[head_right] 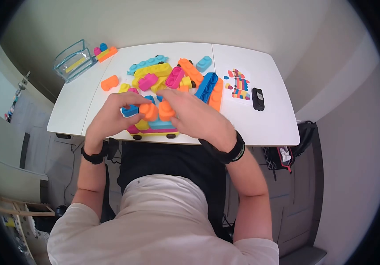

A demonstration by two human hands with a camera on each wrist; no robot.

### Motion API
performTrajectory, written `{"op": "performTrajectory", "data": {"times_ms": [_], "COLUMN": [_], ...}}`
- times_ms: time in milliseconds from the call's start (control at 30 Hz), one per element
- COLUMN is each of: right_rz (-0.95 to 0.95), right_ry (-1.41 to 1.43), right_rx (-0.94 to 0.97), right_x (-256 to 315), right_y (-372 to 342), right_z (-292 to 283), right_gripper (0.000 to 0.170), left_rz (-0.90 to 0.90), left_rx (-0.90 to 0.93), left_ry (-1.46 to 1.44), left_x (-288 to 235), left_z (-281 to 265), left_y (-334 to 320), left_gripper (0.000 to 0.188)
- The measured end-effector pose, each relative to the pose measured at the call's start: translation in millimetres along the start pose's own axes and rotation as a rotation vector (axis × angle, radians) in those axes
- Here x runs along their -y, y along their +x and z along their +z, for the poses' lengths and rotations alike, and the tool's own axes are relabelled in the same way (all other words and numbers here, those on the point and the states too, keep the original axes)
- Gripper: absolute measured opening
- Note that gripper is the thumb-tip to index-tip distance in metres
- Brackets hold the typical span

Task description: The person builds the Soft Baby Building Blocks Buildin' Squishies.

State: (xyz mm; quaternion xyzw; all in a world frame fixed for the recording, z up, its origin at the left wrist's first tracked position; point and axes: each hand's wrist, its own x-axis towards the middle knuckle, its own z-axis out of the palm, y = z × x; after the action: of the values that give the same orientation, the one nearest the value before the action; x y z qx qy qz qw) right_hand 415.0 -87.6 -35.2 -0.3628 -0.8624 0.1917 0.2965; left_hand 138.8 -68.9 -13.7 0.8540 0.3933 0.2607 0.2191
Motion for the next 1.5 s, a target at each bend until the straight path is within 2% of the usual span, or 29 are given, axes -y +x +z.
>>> {"op": "performTrajectory", "data": {"times_ms": [67, 133, 267, 367, 433, 567, 633, 700, 767, 833, 867, 933, 967, 1000, 1033, 1167, 1200, 1233, 1300, 1333, 1367, 1433, 1500], "right_rz": [-0.003, 0.059, 0.119, 0.062, 0.079, 0.15, 0.082, 0.139, 0.203, 0.133, 0.121, 0.178, 0.176, 0.196, 0.217, 0.161, 0.13, 0.135, 0.141, 0.097, 0.128, 0.168, -0.034], "right_ry": [0.02, -0.029, -0.084, -0.117, -0.13, -0.132, -0.093, -0.103, -0.101, -0.235, -0.238, -0.269, -0.275, -0.266, -0.258, -0.179, -0.171, -0.161, -0.144, -0.161, -0.132, -0.104, -0.354], "right_rx": [-0.003, 0.087, 0.193, 0.128, 0.12, 0.186, 0.074, 0.089, 0.142, 0.099, 0.098, 0.133, 0.121, 0.142, 0.164, 0.144, 0.15, 0.152, 0.02, -0.055, -0.11, -0.166, -0.383], "right_x": [-4, -6, -10, -19, -19, -19, -28, -18, -12, -11, -10, -6, -3, 2, 4, -10, -18, -18, -13, -13, -9, 0, 7], "right_y": [1, 3, 5, 1, 2, 6, 1, 5, -1, 1, 4, 2, 3, 4, 5, 2, 0, -2, -3, -2, 0, 2, 4], "right_z": [1, 2, 10, 22, 25, 24, 27, 17, 18, 17, 17, 17, 14, 12, 9, 12, 16, 15, 8, 3, -5, -22, -34], "right_gripper": [0.062, 0.061, 0.057, 0.052, 0.05, 0.051, 0.049, 0.047, 0.045, 0.036, 0.036, 0.033, 0.033, 0.034, 0.035, 0.037, 0.052, 0.052, 0.072, 0.089, 0.09, 0.092, 0.098], "left_rz": [0.009, 0.078, 0.037, -0.022, -0.137, -0.113, -0.007, 0.039, -0.052, -0.142, -0.143, -0.331, -0.387, -0.317, -0.344, -0.242, -0.211, -0.215, -0.19, -0.142, -0.091, -0.055, 0.099], "left_rx": [0.014, 0.016, 0.036, 0.095, 0.146, 0.127, 0.183, 0.163, 0.026, -0.019, -0.029, 0.226, 0.316, 0.298, 0.306, 0.166, 0.108, 0.119, -0.09, -0.161, -0.234, -0.205, -0.091], "left_ry": [-0.007, 0.0, 0.071, 0.064, 0.051, 0.029, -0.005, -0.043, -0.012, 0.218, 0.225, 0.483, 0.475, 0.451, 0.437, 0.424, 0.458, 0.459, 0.384, 0.389, 0.391, 0.259, 0.181], "left_x": [1, 2, 1, 3, 7, 9, 11, 61, 129, 179, 204, 256, 283, 326, 326, 322, 319, 315, 293, 282, 266, 166, 85], "left_z": [3, 7, 15, 20, 22, 18, 6, -13, -40, -58, -62, -57, -53, -42, -33, -7, -3, -5, -20, -26, -32, -45, -44], "left_y": [3, 5, 6, 9, 10, 11, 18, 53, 114, 161, 173, 193, 199, 199, 196, 190, 188, 187, 188, 190, 193, 180, 151], "left_gripper": [0.036, 0.036, 0.036, 0.038, 0.038, 0.038, 0.036, 0.035, 0.034, 0.046, 0.046, 0.066, 0.086, 0.092, 0.102, 0.088, 0.083, 0.083, 0.075, 0.074, 0.072, 0.069, 0.065]}}
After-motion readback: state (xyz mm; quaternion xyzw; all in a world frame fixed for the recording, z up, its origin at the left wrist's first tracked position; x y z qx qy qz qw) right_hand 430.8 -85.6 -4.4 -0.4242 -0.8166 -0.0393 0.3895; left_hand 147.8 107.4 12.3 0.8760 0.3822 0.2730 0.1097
